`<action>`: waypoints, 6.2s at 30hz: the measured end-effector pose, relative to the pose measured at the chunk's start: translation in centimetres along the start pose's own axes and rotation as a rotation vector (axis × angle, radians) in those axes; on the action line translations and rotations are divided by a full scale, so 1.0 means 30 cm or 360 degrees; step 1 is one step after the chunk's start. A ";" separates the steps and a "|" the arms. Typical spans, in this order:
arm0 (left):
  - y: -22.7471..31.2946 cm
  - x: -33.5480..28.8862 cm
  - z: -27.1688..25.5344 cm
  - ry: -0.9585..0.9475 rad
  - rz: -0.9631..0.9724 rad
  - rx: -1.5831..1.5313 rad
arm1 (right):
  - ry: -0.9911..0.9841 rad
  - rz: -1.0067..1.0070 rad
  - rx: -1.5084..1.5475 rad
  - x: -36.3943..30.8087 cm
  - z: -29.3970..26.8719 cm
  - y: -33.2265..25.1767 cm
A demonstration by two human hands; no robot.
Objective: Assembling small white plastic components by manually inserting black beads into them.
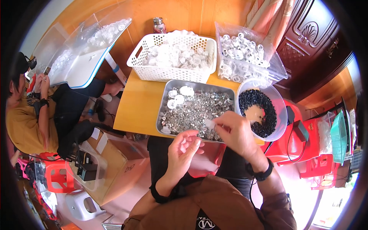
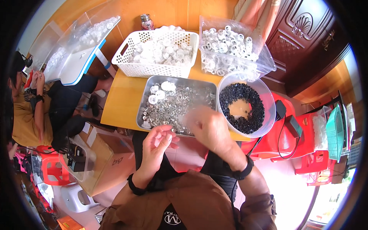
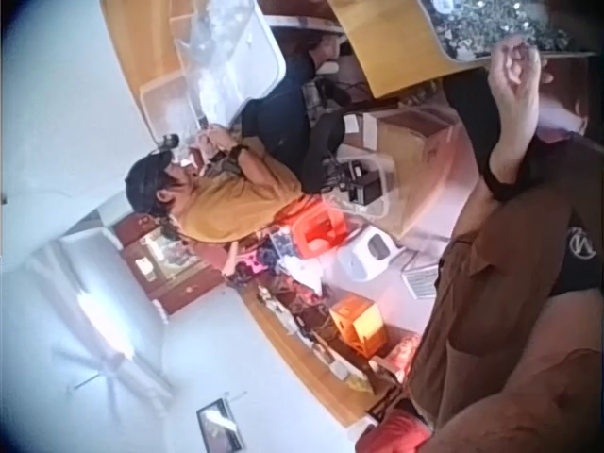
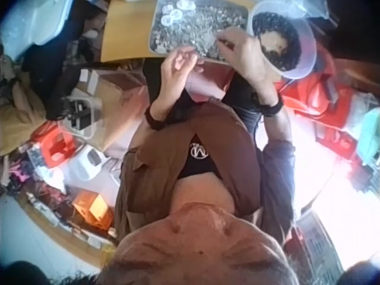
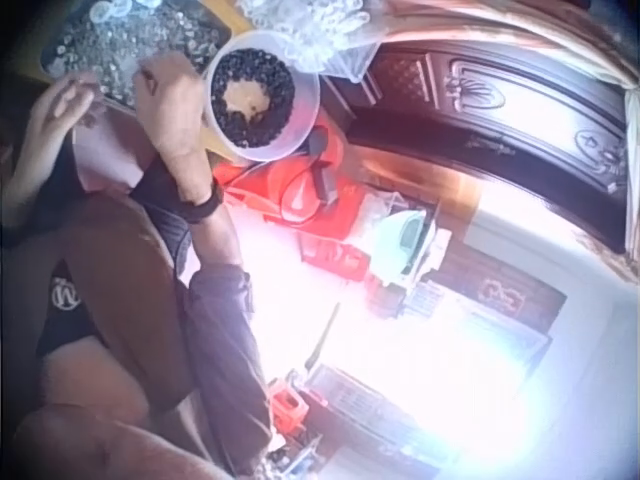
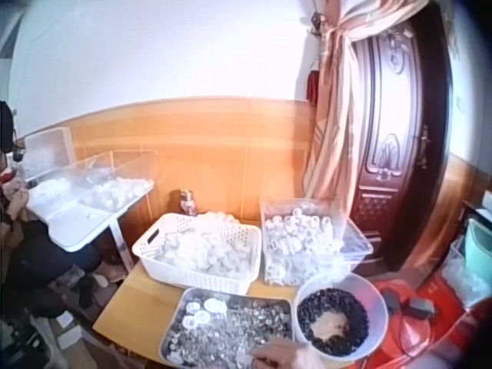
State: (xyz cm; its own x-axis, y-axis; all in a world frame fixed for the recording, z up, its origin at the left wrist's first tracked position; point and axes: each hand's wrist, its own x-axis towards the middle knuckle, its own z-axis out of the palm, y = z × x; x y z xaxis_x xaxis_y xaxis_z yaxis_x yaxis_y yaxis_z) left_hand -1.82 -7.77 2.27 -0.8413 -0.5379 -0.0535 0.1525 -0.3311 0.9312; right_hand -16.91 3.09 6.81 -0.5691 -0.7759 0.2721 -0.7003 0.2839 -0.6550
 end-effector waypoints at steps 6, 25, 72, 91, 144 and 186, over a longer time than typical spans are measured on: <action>-0.024 0.003 0.024 -0.0316 -0.0267 -0.0222 | 0.0320 -0.0834 -0.0473 -0.143 0.016 0.013; -0.028 0.005 -0.039 -0.0005 -0.0101 -0.0306 | 0.0469 -0.0347 -0.0387 -0.114 -0.026 0.105; -0.015 0.010 0.002 0.0019 -0.0116 -0.0077 | 0.0005 0.0553 -0.1149 -0.105 -0.291 0.535; -0.019 0.006 -0.013 0.0156 -0.0106 -0.0127 | -0.0221 -0.0474 -0.0679 -0.027 0.069 0.142; -0.005 -0.024 0.049 -0.0312 0.0285 0.0354 | -0.0255 0.0733 0.1749 -0.190 -0.010 0.021; -0.096 -0.047 -0.334 0.0735 0.0212 0.0170 | -0.0812 -0.0046 -0.0094 -0.365 -0.013 0.155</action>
State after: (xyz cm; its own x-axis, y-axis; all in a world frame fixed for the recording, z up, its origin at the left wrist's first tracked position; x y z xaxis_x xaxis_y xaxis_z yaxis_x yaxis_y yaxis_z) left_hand 4.13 -13.83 -3.96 -0.4964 -0.8658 -0.0631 0.1687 -0.1675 0.9713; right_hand -14.10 13.13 1.07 -0.2767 -0.9559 -0.0984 -0.7444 0.2780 -0.6071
